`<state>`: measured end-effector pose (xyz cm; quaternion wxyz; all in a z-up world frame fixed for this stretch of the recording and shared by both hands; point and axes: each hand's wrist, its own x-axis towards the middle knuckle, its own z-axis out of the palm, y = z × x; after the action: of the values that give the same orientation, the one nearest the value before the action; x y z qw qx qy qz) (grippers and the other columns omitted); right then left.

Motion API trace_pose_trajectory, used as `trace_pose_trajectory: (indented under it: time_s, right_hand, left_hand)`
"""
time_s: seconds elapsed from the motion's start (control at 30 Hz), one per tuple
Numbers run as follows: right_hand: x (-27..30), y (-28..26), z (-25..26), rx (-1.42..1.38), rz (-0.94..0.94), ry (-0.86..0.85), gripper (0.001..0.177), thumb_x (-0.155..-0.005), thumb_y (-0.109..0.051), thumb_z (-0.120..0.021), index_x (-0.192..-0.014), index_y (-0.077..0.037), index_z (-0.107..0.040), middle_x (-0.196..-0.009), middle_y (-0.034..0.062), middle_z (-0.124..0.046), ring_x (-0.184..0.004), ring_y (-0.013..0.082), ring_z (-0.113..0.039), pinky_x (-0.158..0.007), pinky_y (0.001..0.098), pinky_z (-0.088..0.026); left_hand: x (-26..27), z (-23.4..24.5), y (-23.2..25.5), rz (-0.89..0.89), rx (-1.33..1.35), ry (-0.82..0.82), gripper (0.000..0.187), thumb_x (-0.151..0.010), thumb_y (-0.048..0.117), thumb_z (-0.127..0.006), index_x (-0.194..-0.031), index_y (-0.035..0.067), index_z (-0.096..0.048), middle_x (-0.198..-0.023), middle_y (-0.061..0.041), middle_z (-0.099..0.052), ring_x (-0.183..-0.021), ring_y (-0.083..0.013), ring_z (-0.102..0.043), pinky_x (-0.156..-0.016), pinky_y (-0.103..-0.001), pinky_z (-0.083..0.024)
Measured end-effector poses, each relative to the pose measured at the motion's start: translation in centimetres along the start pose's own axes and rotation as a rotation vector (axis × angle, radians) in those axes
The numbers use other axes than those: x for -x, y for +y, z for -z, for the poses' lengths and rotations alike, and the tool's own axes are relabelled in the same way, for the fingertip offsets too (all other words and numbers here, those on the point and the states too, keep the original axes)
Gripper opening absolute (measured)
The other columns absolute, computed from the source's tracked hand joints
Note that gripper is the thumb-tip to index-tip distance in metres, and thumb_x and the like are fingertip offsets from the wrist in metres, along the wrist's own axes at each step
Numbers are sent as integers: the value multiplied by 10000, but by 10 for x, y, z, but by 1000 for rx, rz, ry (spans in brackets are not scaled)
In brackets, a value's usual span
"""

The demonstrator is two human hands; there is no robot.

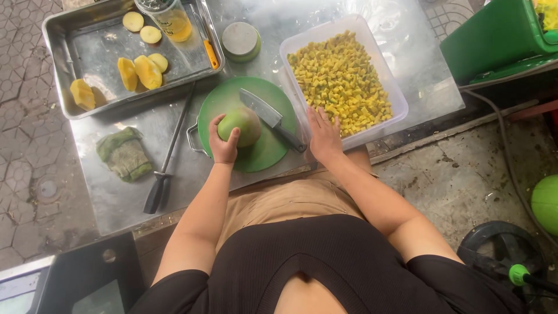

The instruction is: The person is slicing mangoes into small cubes and placing them into a plastic container.

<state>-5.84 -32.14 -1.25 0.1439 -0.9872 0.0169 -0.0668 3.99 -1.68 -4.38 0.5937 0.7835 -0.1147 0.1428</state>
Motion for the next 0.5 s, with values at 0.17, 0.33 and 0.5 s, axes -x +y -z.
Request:
trace_pose_trajectory:
  time_s: [0.17,0.33,0.5]
  right_hand:
    - [3,5,-1,-8,3,-20,752,-881,-8,-552,-1598,-79,-337,-1632,71,-401,-1540,290,-306,-1190,667,-193]
    - [11,-25,30,30,84,105,704,-884,-86,-632,-1548,-69,-398,-1559,130,-462,-1500,377,-327,-1148,678,-220]
    - [23,-54,22,-190,349,106,694,-872,-175,-724,-1489,-46,-434,-1406,152,-512,-1335,384,-459,-1076,535,-404]
  left_hand:
    - [24,4,13,78,28,35,615,-903,465,-748,-1320,37,-604,-1293,-133,-637,-1209,-280,-618,-1067,-383,-482]
    - [36,5,16,142,-7,108,560,-923,419,-730,-1301,24,-607,-1274,-156,-643,-1209,-305,-615,-1072,-391,-468]
    - [3,25,33,-156,-286,51,368,-1054,269,-491,-1310,64,-659,-1361,-170,-674,-1343,-347,-603,-1209,-437,-442]
